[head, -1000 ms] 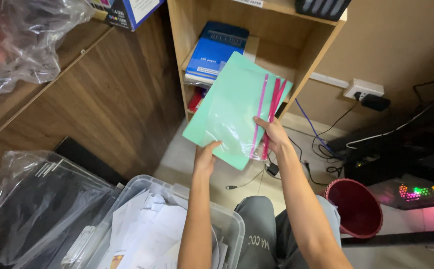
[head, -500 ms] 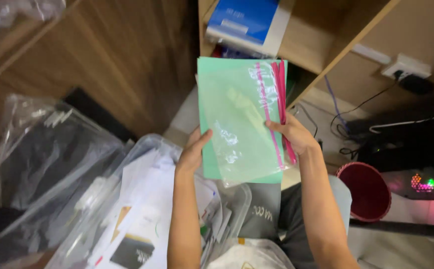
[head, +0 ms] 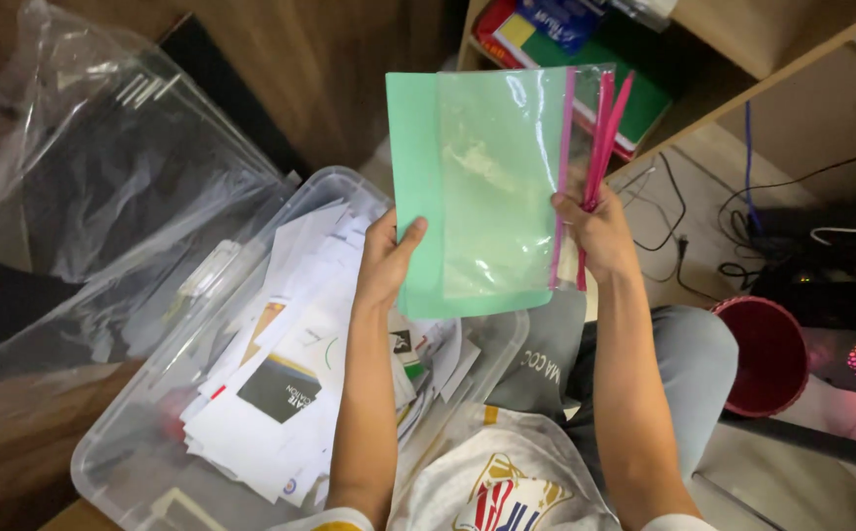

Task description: The person organizes stationery items by placing a light green folder, a blue box, and a brown cloth into a wooden shelf. They also handle a clear plastic bag and a white box, moving them between a plastic bin and the shelf.

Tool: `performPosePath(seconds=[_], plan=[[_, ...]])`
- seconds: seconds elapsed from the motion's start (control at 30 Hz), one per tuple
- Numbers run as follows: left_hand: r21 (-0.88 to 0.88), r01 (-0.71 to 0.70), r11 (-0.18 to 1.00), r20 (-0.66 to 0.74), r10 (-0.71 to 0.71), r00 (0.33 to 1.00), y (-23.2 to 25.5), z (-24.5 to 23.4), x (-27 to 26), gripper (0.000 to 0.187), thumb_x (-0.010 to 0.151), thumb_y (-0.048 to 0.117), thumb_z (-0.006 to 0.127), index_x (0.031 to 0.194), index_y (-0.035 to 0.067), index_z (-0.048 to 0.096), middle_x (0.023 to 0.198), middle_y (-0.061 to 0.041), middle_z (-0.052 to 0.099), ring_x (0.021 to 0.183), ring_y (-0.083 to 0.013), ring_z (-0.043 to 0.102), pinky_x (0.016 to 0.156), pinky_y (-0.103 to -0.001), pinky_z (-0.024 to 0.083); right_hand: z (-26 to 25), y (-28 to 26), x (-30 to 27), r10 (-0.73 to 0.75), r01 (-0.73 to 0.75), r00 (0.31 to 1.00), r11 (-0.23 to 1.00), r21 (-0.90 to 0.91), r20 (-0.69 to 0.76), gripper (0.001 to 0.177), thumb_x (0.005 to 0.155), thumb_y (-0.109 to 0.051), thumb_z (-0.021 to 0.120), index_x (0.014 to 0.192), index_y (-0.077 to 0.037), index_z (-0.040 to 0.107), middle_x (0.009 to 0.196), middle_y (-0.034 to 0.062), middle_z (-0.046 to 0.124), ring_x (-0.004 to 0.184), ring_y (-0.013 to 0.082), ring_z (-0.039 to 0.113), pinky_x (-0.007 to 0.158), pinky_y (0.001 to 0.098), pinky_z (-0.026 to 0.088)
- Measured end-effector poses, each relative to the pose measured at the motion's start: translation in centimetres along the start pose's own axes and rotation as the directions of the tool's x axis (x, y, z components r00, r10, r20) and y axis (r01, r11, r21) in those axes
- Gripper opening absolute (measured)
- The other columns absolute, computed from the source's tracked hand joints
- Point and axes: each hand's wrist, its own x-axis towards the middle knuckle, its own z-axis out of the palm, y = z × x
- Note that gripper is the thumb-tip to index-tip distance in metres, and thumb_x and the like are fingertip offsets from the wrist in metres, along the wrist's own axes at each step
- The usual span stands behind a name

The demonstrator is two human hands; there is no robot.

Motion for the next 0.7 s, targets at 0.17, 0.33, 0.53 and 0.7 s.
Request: performPosePath(seconds=[0.17,0.33,0.53,0.7], plan=[[-0.092,0.023,0.995,0.042,-0.019,0.999,0.9,0.3,-0.1,0.030,0.106,0.013,0.060,0.132,-0.001,0.063,0.117,-0.004,0.070,0.106,-0.0110,0.060,0.093,-0.027,0.049,-0.5,0.0,-0.6,-0.018,0.018,1.000,0.999,0.027,-0.014,0.040,0.096,0.002,0.065,0.135,-0.004,0.064,0.080,-0.0078,0.055,0.065,0.0038,0.044,0.057,0.0211,0.034],[-0.125,-0.060,0.990,0.133,0.076,0.988,0.4,1.1,0.4,0.048,0.100,0.001,0.057,0.146,0.002,0.046,0.138,-0.009,0.062,0.130,-0.0160,0.055,0.111,-0.029,0.040,-1.9,-0.4,-1.5,-0.029,0.030,1.000,0.977,0.211,-0.009,0.047,0.096,0.007,0.062,0.142,-0.001,0.057,0.101,-0.0048,0.064,0.089,0.0054,0.059,0.077,0.0206,0.050],[-0.141,0.004,0.990,-0.002,-0.004,1.000,-2.8,1.2,1.3,0.050,0.088,-0.011,0.057,0.137,-0.001,0.053,0.130,-0.010,0.063,0.125,-0.0175,0.058,0.108,-0.031,0.043,-4.3,2.2,-0.9,0.051,-0.066,0.998,0.873,0.483,0.044,0.032,0.096,0.008,0.059,0.126,-0.003,0.058,0.103,0.0036,0.068,0.088,0.0132,0.066,0.076,0.0277,0.056],[-0.294,-0.160,0.942,-0.260,0.082,0.962,-2.4,0.1,1.1,0.040,0.084,-0.009,0.055,0.122,-0.002,0.065,0.117,-0.005,0.068,0.110,-0.0157,0.061,0.100,-0.029,0.045,-5.5,5.0,0.7,0.072,-0.093,0.995,0.916,0.390,0.070,0.015,0.103,0.006,0.061,0.116,-0.002,0.061,0.100,0.0050,0.064,0.083,0.0134,0.062,0.069,0.0285,0.051]])
